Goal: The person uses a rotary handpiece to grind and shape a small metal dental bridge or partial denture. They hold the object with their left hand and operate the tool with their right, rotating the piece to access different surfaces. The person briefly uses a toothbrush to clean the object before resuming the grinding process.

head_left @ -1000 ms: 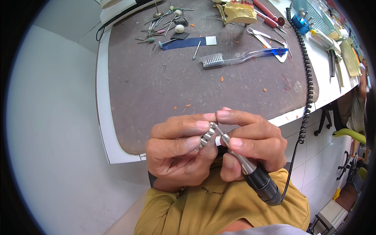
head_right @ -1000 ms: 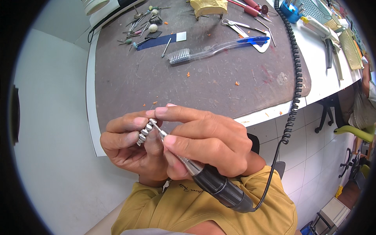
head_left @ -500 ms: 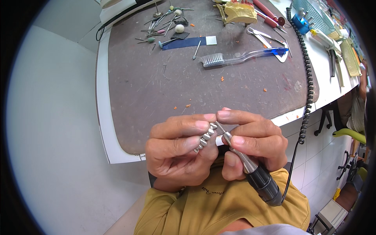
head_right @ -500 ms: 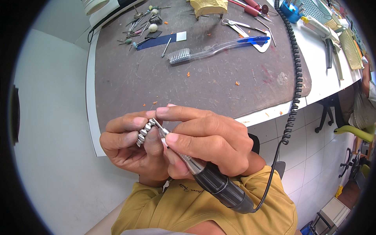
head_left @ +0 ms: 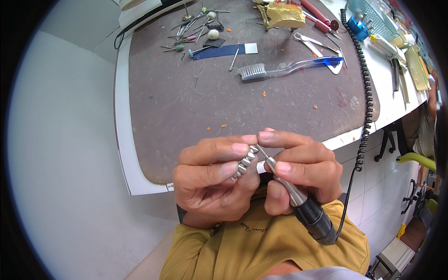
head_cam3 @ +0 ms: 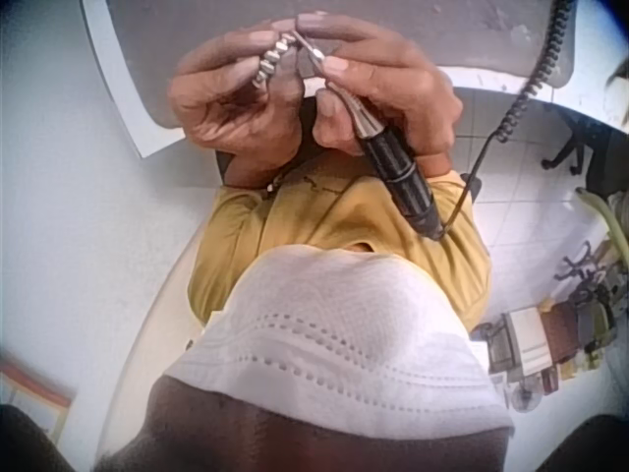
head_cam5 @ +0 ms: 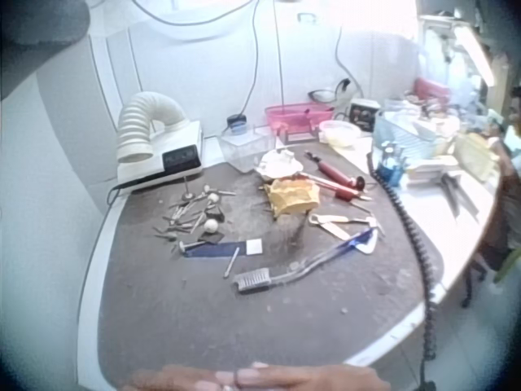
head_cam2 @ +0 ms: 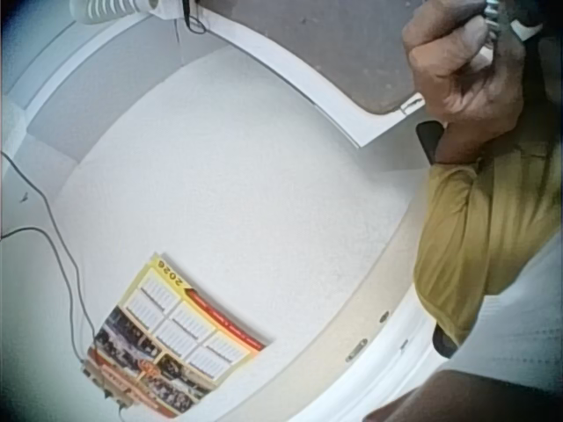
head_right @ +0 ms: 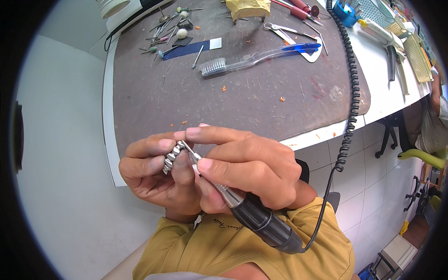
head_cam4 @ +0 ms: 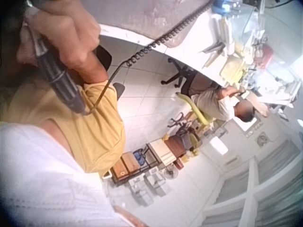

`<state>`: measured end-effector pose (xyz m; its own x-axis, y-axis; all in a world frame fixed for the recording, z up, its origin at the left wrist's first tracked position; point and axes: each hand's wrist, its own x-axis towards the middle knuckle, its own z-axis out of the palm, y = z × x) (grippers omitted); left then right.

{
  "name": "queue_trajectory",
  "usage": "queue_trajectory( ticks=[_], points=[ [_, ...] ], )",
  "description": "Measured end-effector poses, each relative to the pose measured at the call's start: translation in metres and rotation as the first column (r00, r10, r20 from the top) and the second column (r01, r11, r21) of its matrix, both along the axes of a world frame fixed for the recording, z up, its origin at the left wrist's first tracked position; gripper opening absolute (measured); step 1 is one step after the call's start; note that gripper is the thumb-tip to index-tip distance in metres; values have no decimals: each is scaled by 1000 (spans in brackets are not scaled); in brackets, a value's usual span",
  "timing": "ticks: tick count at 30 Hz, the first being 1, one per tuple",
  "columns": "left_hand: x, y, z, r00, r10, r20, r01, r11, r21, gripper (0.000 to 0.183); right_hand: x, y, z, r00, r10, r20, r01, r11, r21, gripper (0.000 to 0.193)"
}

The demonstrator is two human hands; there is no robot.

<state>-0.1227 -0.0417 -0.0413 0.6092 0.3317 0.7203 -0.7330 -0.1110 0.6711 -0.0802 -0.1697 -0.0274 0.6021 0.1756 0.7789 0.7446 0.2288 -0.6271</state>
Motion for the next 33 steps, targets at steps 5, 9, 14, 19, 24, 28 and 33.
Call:
queue_trajectory(
  ticks=[5,9,14,19,24,28,33],
  points=[
    [2,0,-2,999,-7,35,8,1000,-19,34,1,1,0,1000,3,8,-3,1000,0,26],
    [3,-2,-3,999,14,46,-13,1000,-24,33,1,1,-3,1000,8,18,-8,1000,4,26],
    [4,-2,-3,999,2,54,0,999,-43,33,1,0,1,1000,-1,12,1,1000,-14,25],
    [4,-2,-5,998,26,57,-24,999,-24,33,0,0,-1,1000,3,4,-3,1000,-10,25],
    [5,-2,-4,998,14,65,-11,999,-34,33,0,0,2,1000,4,-4,-4,1000,-8,25],
    [5,-2,-2,998,5,61,-3,1000,-29,33,0,0,3,1000,4,-11,-4,1000,-6,24],
    [4,-2,-4,999,0,54,2,999,-35,33,2,0,1,1000,9,9,-9,1000,-4,24]
  ],
)
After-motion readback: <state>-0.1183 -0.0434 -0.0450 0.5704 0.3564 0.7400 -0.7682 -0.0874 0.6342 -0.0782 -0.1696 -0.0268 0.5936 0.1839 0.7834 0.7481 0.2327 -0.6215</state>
